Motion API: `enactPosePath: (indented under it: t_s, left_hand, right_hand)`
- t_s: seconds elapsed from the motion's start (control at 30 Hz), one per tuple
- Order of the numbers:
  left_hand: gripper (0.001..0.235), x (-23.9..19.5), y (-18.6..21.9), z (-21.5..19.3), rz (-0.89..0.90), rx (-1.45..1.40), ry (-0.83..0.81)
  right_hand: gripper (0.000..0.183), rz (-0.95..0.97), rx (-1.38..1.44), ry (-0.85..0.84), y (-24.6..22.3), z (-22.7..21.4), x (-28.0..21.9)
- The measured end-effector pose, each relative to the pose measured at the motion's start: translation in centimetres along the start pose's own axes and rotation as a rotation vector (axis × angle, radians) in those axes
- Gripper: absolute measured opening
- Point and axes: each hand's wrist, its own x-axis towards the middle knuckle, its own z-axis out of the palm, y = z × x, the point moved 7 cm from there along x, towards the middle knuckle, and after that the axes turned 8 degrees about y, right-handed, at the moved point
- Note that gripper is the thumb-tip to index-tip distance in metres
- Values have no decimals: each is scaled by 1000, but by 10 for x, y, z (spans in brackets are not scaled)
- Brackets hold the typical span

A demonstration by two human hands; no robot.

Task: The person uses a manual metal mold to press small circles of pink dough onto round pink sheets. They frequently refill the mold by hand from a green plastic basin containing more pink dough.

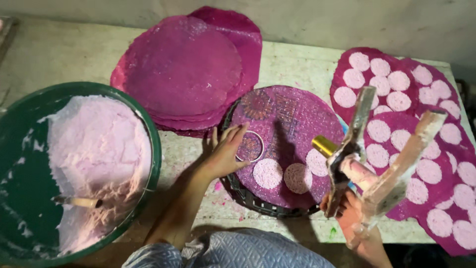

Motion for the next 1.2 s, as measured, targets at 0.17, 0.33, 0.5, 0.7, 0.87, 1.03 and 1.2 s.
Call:
enactPosePath:
  t_s: [0.17, 0.33, 0.5, 0.7, 0.87, 1.03, 1.2]
  left_hand:
    - [122, -10, -8, 8, -208, 37, -218]
    - [108, 20, 25, -39, 55, -1549, -3]
    - [83, 10, 54, -81, 475, -2347, -376]
    - [59, 18, 52, -104, 712, -2126, -238]
    - [41, 55, 41, -109, 723, -2214, -167]
    - [35, 73, 22, -85, 671, -2456, -103]
    - [39, 85, -1, -52, 704, -2612, -58]
  right_hand:
    - [110, 33, -188, -15, 7, 11, 11]
    - [104, 195, -382, -87, 12, 16, 23]
    - [101, 478, -618, -193, 9, 3, 33]
    - [100, 811, -957, -374, -32, -16, 76]
    - [101, 771, -1062, -411, -83, 11, 121]
    - [102, 791, -1142, -320, -78, 42, 134]
    - [100, 727, -1247, -362, -70, 70, 134]
